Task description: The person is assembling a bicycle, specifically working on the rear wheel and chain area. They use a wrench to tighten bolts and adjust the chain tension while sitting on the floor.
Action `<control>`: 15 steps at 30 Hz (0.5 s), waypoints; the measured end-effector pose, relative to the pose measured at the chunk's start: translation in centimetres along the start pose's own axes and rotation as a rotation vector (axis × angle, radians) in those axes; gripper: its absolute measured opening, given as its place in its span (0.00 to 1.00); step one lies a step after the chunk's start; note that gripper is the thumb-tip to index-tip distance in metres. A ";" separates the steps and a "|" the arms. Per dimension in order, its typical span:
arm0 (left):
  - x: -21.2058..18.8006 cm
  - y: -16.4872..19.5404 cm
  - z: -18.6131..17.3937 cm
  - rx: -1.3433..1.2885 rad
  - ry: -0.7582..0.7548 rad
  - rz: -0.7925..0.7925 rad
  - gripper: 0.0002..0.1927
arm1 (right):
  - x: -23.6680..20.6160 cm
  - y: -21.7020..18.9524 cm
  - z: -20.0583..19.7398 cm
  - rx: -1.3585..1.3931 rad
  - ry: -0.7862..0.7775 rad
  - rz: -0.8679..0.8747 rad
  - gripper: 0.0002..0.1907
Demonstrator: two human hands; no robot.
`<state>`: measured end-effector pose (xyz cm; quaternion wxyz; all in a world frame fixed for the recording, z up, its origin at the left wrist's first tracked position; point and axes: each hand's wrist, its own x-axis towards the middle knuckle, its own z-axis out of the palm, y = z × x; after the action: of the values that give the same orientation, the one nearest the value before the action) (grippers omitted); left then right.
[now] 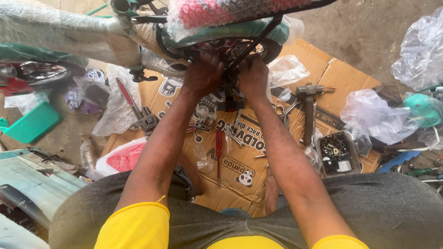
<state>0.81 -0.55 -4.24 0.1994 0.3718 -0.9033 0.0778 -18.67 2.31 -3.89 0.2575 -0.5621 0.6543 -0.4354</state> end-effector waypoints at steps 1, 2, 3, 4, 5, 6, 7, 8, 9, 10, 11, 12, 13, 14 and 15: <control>0.0 -0.1 0.1 -0.003 -0.021 -0.012 0.09 | 0.5 -0.4 -0.7 -0.174 -0.005 -0.081 0.08; 0.0 -0.1 0.2 -0.008 -0.042 -0.022 0.09 | 1.0 -1.0 -1.4 -0.348 -0.009 -0.161 0.11; 0.1 -0.2 0.3 -0.012 -0.063 -0.030 0.10 | 1.6 -1.8 -2.3 -0.405 -0.128 -0.139 0.11; 0.2 -0.3 0.3 -0.014 -0.068 -0.035 0.10 | 2.1 -2.7 -3.2 -0.462 -0.252 -0.113 0.12; 0.3 -0.4 0.3 -0.021 -0.076 -0.045 0.10 | 2.3 -3.9 -4.1 -0.519 -0.383 -0.083 0.13; 0.4 -0.4 0.3 -0.029 -0.083 -0.056 0.11 | 2.2 -5.1 -4.4 -0.196 -0.342 0.096 0.09; 0.5 -0.5 0.1 -0.037 -0.082 -0.066 0.12 | 1.9 -6.4 -4.5 0.126 -0.288 0.266 0.10; 0.8 -0.6 0.0 -0.042 -0.077 -0.076 0.13 | 1.7 -7.6 -4.2 0.451 -0.225 0.426 0.14; 0.9 -0.7 -0.2 -0.045 -0.073 -0.088 0.14 | 1.4 -8.6 -3.9 0.475 -0.189 0.374 0.16; 1.2 -0.8 -0.5 -0.060 -0.133 -0.097 0.14 | 1.2 -9.4 -3.6 0.499 -0.155 0.325 0.17; 1.4 -1.0 -0.7 -0.076 -0.196 -0.105 0.13 | 1.0 -9.9 -3.3 0.525 -0.121 0.280 0.18; 1.7 -1.0 -1.0 -0.092 -0.262 -0.112 0.13 | 1.0 -10.1 -2.9 0.405 -0.059 0.141 0.14; 2.0 -1.1 -1.2 -0.119 -0.272 -0.150 0.14 | 1.2 -10.1 -2.5 0.286 0.002 0.000 0.11; 2.3 -1.2 -1.4 -0.145 -0.284 -0.188 0.15 | 1.5 -9.8 -2.2 0.166 0.064 -0.140 0.08; 2.6 -1.4 -1.6 -0.174 -0.296 -0.224 0.16 | 1.9 -9.4 -1.9 0.269 0.029 -0.031 0.09</control>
<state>0.61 -2.68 -1.69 0.1033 0.4587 -0.8791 -0.0786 -15.85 1.09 5.38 0.3144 -0.5261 0.5849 -0.5313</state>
